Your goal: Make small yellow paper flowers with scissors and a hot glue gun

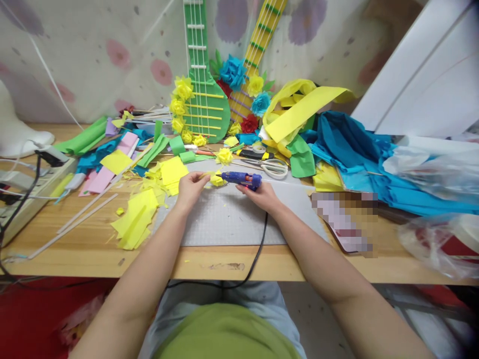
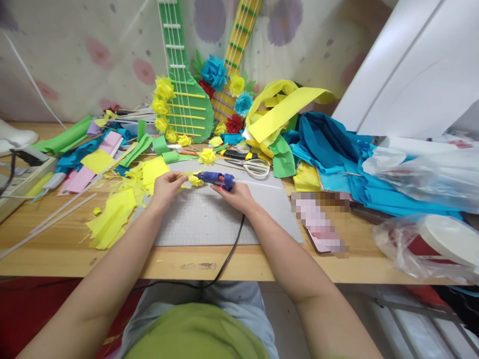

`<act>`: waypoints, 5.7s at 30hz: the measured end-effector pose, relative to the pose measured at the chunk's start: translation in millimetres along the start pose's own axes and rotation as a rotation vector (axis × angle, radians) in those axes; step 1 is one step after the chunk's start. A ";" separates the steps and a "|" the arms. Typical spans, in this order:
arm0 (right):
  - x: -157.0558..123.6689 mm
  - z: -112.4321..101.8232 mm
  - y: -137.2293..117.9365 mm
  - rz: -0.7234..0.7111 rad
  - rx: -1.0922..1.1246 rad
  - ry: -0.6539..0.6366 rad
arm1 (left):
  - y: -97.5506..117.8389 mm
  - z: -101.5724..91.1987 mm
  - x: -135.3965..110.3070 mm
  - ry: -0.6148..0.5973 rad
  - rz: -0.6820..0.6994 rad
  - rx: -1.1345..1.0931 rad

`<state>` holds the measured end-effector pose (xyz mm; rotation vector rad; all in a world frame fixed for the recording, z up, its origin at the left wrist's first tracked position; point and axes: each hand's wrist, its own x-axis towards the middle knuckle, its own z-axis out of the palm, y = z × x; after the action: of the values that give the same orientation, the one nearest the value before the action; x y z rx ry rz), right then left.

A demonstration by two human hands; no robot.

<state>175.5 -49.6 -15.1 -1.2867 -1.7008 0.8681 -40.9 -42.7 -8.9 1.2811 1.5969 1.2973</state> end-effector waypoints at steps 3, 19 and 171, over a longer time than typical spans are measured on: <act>0.1 -0.1 -0.4 -0.044 -0.027 0.005 | 0.1 0.1 -0.8 -0.008 -0.011 0.004; 0.2 0.8 -0.9 -0.059 -0.084 -0.005 | 2.6 0.6 -4.0 -0.036 0.003 0.059; 20.5 -7.8 10.9 0.215 0.623 0.216 | 40.9 14.0 52.7 -0.315 -0.210 0.695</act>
<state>184.0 -26.6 -17.2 -1.0853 -1.0136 1.2147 -31.2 12.1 30.4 1.5626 1.9505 0.3761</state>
